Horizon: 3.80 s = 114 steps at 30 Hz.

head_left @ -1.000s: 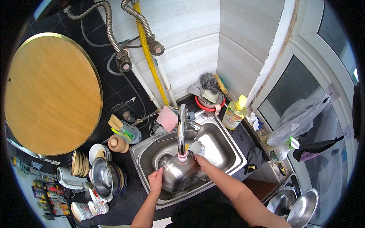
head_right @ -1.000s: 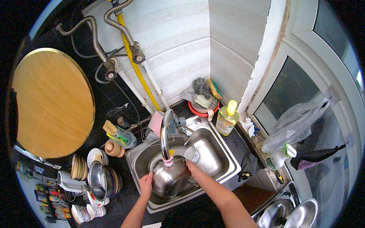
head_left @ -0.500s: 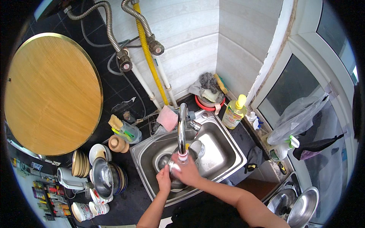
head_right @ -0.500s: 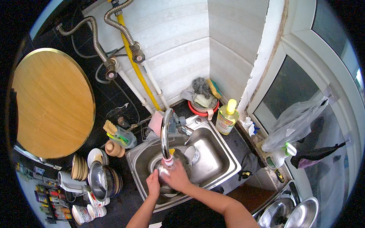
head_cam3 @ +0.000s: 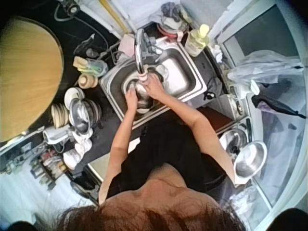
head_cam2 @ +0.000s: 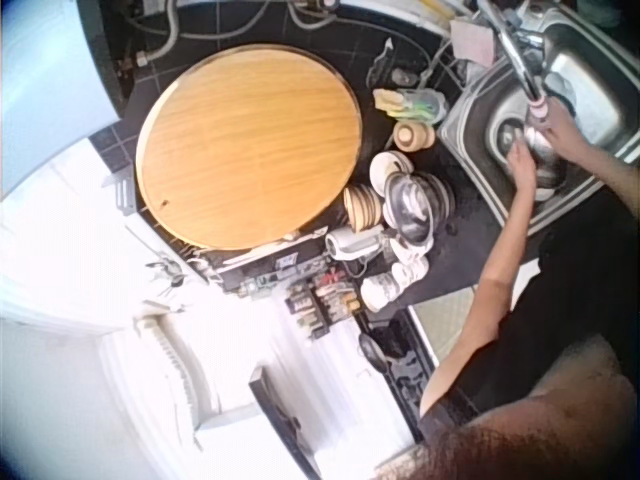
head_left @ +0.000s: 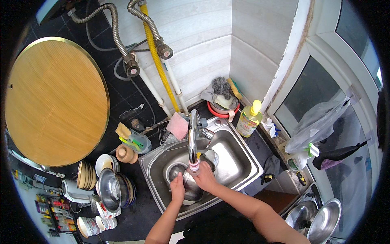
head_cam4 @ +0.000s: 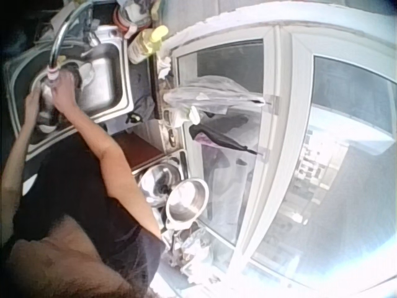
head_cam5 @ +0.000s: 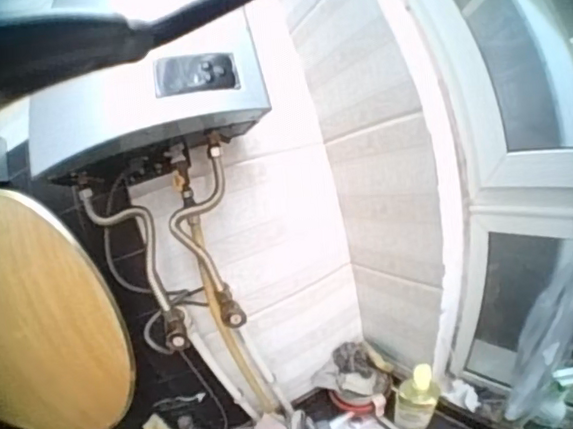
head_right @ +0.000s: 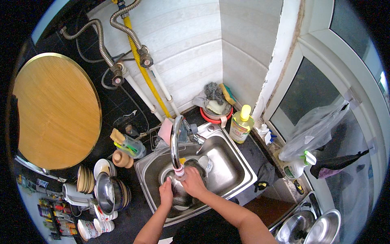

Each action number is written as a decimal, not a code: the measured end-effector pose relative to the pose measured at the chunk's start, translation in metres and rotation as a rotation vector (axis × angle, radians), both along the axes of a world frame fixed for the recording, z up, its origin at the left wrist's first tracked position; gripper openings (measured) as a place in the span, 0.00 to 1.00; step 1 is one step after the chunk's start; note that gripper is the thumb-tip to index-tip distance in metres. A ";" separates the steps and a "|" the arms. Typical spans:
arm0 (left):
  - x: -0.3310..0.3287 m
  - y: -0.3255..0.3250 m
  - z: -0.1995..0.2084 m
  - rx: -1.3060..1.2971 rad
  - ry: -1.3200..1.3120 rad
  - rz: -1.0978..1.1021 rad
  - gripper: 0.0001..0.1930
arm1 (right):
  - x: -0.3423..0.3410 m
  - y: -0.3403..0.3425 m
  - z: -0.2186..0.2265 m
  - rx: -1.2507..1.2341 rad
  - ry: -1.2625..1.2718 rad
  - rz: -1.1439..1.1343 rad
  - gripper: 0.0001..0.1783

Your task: The person washes a metal bowl and a metal ladle in a kitchen sink using a pink sponge and running water. They scrub the items thoroughly and rinse them before placing them in a drying rack next to the sink.

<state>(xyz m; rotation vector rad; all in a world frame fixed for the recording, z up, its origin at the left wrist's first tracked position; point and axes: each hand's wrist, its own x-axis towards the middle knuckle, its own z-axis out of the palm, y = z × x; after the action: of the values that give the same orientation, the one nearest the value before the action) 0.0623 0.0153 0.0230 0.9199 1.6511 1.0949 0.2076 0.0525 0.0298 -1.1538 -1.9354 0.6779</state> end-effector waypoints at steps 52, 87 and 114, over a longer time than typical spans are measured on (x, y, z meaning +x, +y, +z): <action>0.007 0.014 0.015 0.095 -0.021 0.001 0.15 | 0.012 -0.012 0.011 0.168 -0.205 0.261 0.23; 0.010 0.079 -0.096 -0.068 -0.012 -0.215 0.18 | 0.091 -0.061 -0.133 -1.290 1.513 -0.776 0.18; 0.054 0.041 0.005 0.402 0.630 -0.471 0.22 | 0.042 -0.045 -0.024 -1.131 1.625 -0.241 0.12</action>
<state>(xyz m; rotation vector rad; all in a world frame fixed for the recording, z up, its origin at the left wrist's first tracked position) 0.1162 0.0563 0.0283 1.9593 1.5743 0.8583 0.2496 0.0077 0.0057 -0.7693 0.0561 1.8473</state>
